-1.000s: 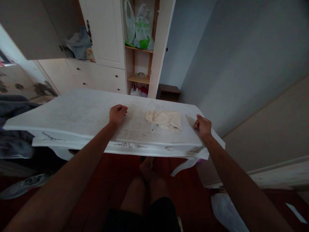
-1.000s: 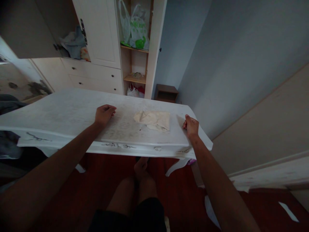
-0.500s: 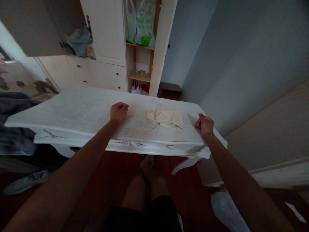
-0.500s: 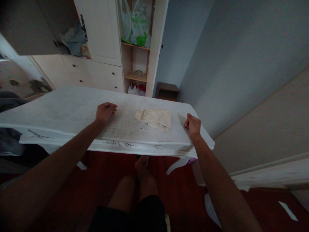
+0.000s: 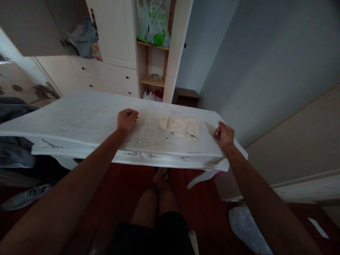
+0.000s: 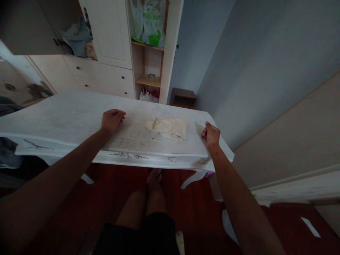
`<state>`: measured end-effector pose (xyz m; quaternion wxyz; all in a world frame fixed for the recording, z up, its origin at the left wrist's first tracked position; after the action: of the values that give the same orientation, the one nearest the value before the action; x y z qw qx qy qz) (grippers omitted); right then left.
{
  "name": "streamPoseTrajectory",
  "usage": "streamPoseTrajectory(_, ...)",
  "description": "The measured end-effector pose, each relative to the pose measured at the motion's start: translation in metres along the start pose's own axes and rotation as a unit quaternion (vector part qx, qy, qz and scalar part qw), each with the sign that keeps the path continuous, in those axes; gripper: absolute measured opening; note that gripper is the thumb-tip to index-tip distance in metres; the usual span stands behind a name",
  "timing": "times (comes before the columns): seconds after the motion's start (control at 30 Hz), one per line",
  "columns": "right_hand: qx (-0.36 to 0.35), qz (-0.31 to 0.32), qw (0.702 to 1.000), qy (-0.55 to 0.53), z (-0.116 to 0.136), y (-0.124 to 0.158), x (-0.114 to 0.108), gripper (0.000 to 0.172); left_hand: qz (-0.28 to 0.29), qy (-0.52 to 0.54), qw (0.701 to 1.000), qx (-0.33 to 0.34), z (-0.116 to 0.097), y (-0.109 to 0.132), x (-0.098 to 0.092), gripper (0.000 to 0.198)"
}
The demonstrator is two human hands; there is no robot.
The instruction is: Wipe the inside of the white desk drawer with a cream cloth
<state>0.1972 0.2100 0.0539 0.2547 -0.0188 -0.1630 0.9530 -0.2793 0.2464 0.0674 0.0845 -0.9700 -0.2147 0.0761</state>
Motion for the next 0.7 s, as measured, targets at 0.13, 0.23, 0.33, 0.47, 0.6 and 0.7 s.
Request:
streamPoseTrajectory(0.13,0.000,0.002,1.000,-0.007,-0.0029,-0.0026,-0.0004,0.051,-0.004,-0.007,1.000,0.003,-0.0020,0.0005,0.0001,0.011)
streamPoseTrajectory(0.23,0.000,0.006,1.000,-0.005,-0.0042,-0.0038,-0.0006,0.049,-0.006,-0.020,1.000,-0.002,-0.0027,0.0005,-0.0002,0.010)
streamPoseTrajectory(0.33,0.004,0.005,1.000,-0.013,-0.0052,-0.0046,-0.0008,0.048,-0.012,-0.026,1.000,-0.005,-0.0022,-0.0002,-0.0008,0.009)
streamPoseTrajectory(0.47,0.008,0.001,1.000,-0.026,-0.0053,-0.0044,-0.0010,0.049,-0.014,-0.029,0.999,-0.006,-0.0004,-0.0017,-0.0010,0.007)
streamPoseTrajectory(0.6,0.005,0.002,1.000,-0.020,-0.0043,-0.0037,-0.0007,0.049,-0.008,-0.024,1.000,-0.008,-0.0007,-0.0014,-0.0007,0.006)
streamPoseTrajectory(0.7,0.005,0.004,1.000,-0.011,-0.0038,-0.0032,-0.0004,0.049,-0.001,-0.021,1.000,-0.013,-0.0024,0.0005,-0.0004,0.006)
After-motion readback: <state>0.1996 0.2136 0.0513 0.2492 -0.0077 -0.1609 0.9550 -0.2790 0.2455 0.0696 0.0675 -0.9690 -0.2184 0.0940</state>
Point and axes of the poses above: each hand's wrist, its own y-axis away from the middle knuckle, its own x-axis out of the palm, z = x × y, the point moved 5 cm from there along -y, towards the middle knuckle, and after that the axes turned 2 degrees about -x, right-handed, at the moved point
